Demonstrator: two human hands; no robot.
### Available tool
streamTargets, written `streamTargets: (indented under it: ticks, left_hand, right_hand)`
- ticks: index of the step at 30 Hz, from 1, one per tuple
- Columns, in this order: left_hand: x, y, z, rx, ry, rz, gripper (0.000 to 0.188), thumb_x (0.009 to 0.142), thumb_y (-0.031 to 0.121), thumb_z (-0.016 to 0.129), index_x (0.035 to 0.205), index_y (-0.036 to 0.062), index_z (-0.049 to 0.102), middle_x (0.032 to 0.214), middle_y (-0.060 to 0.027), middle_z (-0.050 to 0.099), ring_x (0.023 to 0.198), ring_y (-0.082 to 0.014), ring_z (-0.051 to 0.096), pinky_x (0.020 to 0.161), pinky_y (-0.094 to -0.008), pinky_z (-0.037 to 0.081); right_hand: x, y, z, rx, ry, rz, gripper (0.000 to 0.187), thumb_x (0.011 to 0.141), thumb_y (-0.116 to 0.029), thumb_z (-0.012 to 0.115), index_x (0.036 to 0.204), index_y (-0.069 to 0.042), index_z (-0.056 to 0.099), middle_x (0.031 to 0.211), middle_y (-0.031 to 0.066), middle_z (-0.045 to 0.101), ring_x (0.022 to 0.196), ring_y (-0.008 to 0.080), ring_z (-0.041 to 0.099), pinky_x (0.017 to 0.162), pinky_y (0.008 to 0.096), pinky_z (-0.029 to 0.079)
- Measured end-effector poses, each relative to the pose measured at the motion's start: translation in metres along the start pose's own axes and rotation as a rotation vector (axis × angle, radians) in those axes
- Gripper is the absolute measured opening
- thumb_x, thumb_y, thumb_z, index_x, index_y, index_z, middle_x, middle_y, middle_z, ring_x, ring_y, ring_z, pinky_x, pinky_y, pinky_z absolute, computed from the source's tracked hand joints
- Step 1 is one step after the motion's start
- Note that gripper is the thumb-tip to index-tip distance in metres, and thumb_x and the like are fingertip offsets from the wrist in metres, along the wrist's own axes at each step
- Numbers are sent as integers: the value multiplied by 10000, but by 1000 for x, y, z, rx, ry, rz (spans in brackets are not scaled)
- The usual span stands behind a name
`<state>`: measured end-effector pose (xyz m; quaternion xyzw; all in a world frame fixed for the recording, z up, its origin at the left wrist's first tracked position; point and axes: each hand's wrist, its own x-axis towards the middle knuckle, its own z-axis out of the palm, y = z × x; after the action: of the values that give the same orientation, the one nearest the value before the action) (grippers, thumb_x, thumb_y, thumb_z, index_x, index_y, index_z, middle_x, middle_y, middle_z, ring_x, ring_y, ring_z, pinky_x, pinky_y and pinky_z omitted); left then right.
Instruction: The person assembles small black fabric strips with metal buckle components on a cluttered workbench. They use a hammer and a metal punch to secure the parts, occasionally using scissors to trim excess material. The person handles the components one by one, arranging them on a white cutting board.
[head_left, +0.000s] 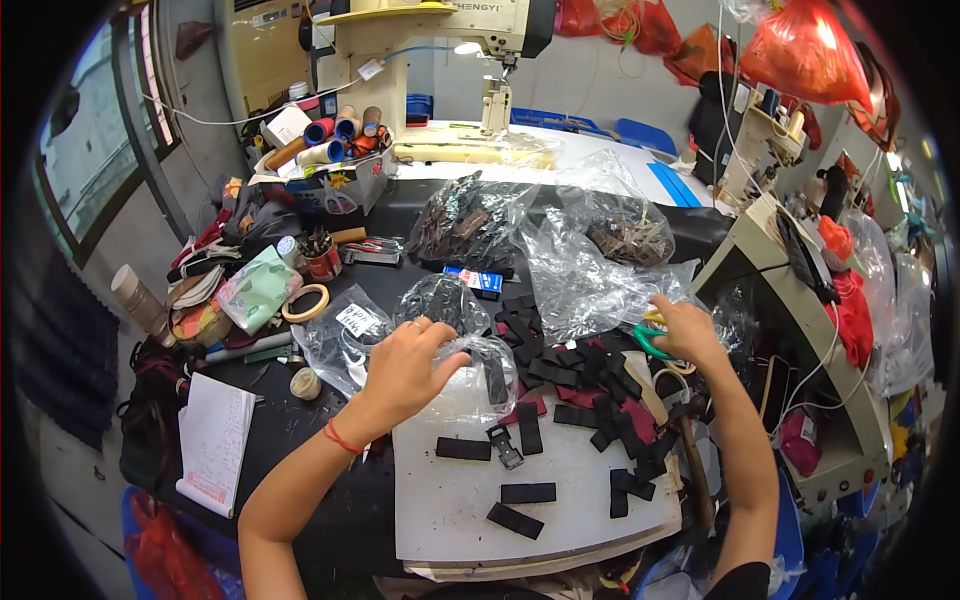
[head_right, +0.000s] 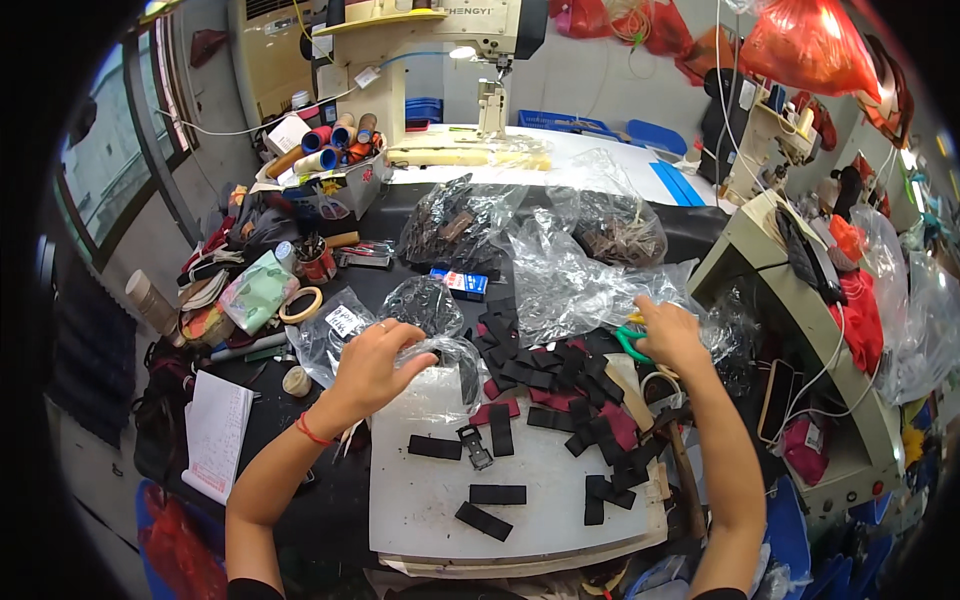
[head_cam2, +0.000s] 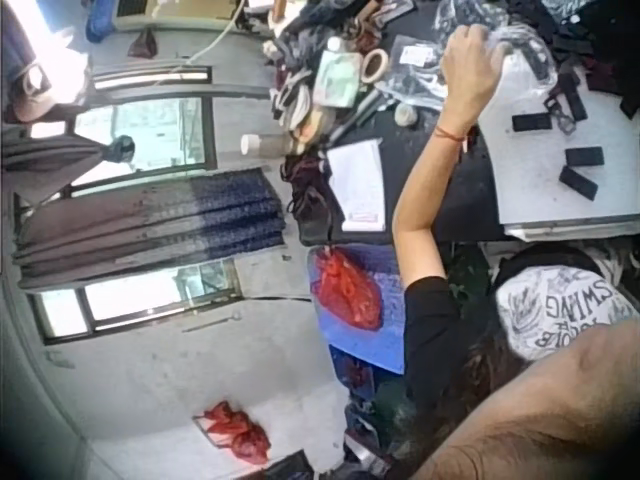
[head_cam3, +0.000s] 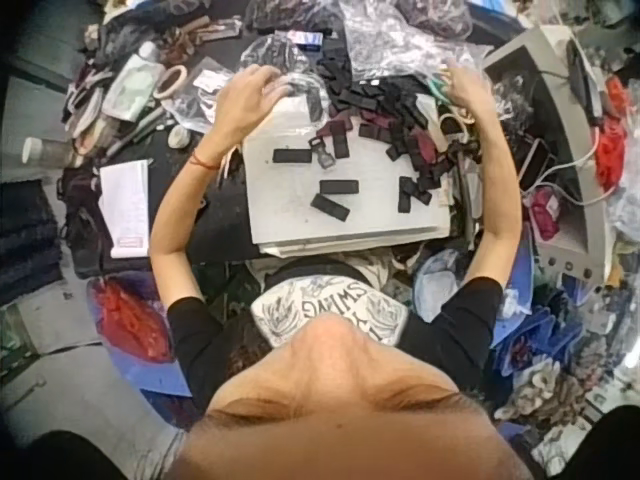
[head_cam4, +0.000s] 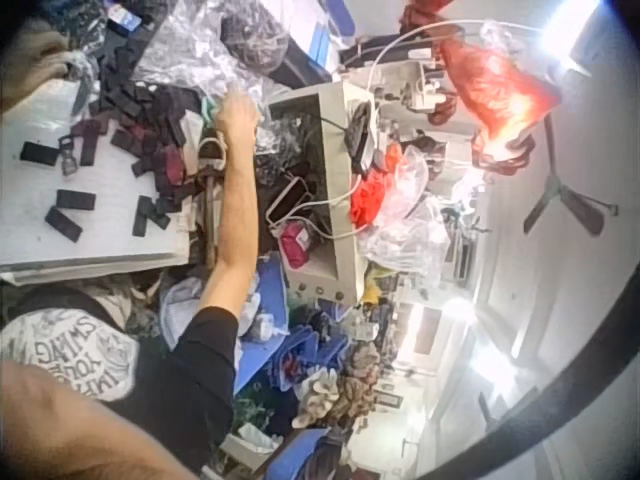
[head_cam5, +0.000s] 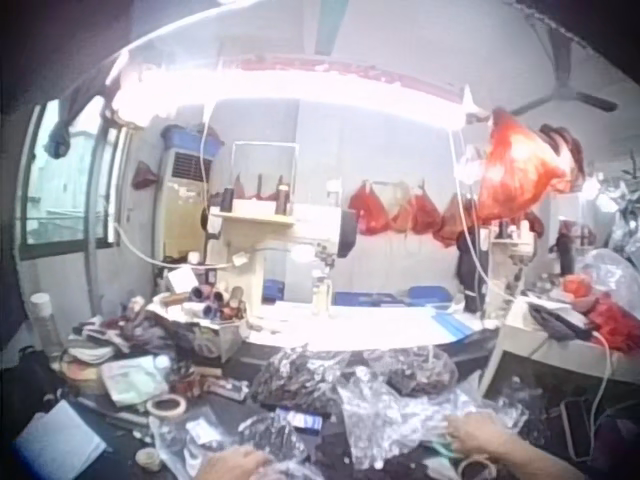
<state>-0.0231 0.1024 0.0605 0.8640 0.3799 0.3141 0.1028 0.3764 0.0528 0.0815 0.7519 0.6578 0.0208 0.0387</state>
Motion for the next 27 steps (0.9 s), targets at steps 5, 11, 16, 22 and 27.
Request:
streamTargets:
  ticks: [5,11,16,22,27]
  left_hand:
    - [5,-3,1,-15,34,17,115,821,162,673,872,62,644,798,-99,626,726,-286,616,639,-387,481]
    - [10,-1,-6,-25,8,0,108,814,146,672,824,43,640,753,-99,627,710,-279,616,625,-389,473]
    - [10,5,-11,-1,-1,-10,112,808,138,681,804,34,641,748,-100,630,705,-275,612,635,-387,470]
    - [3,8,-10,-36,38,84,92,802,97,684,787,24,630,736,-104,618,697,-279,595,630,-385,459]
    - [-7,-9,-21,-86,87,90,105,793,85,698,854,22,640,732,-101,611,670,-250,577,628,-349,456]
  right_hand:
    - [-69,29,-23,77,177,-184,554,738,-208,676,1267,-141,526,925,173,623,868,351,610,764,453,474]
    - [-121,-55,-55,218,369,-273,675,682,-420,773,1259,-147,553,837,146,543,721,302,551,662,412,441]
    - [-77,-128,-44,139,377,-515,721,698,-527,721,1268,-124,541,921,124,530,881,286,521,741,400,377]
    - [-26,-164,-12,37,394,-609,777,710,-592,667,1341,-173,494,963,119,521,865,268,504,769,405,363]
    - [-21,-180,2,192,278,-680,662,790,-517,649,1240,-52,508,990,200,606,746,328,650,600,399,518]
